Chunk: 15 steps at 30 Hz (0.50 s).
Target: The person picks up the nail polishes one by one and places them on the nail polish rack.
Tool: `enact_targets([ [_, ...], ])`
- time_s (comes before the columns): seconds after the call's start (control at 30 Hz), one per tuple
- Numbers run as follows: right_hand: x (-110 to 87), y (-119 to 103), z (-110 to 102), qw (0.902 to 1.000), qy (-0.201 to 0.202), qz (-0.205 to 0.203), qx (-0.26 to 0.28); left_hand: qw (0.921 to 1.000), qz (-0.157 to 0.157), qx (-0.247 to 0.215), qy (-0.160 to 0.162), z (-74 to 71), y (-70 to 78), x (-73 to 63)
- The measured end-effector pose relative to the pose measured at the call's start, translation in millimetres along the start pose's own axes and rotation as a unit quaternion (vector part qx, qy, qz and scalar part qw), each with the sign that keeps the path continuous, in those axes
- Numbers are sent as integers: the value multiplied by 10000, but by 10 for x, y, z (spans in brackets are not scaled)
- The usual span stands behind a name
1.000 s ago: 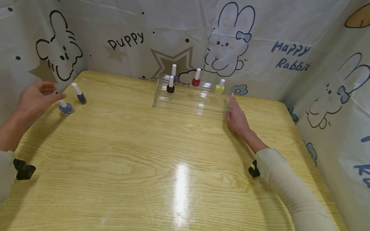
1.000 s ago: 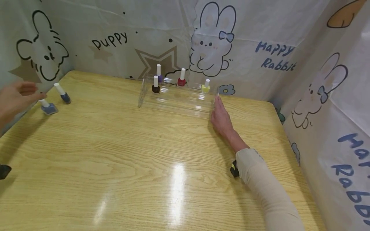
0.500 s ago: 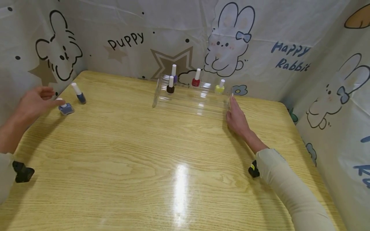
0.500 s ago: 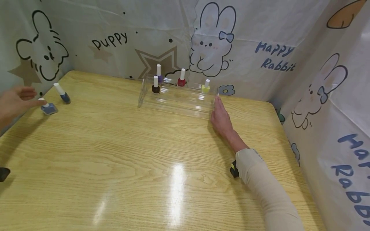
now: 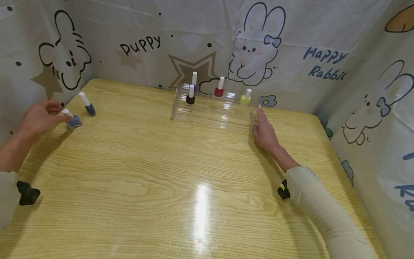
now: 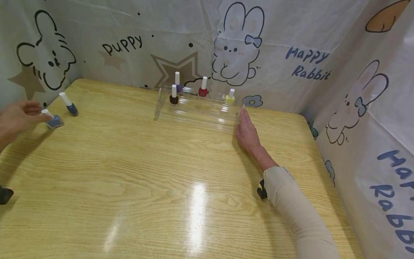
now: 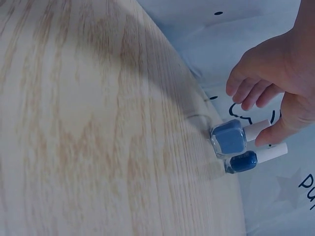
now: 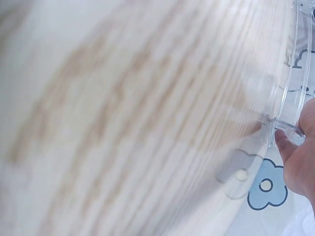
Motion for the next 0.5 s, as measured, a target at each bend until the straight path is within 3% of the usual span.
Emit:
enact_targets([
  [0.23,6,8,0,10000,-45,53,-23,9998,-77,-169,44,51,-91,52],
  [0.33,8,12,2,10000,-40,64,-31,9999,-87,-65,80,50,45,-49],
  [0.5,3,9,-2,10000,-1,25,-32,9999,-41,-91,-34,2,460,-370],
])
Point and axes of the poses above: each hand's wrist, its own x-axis towards the middle knuckle, its own z-axis out of the palm, y = z × x, the point moved 6 cm from there along x, towards the middle knuckle, and after that the axes turned 3 degrees about -z, right-handed, at the moved point
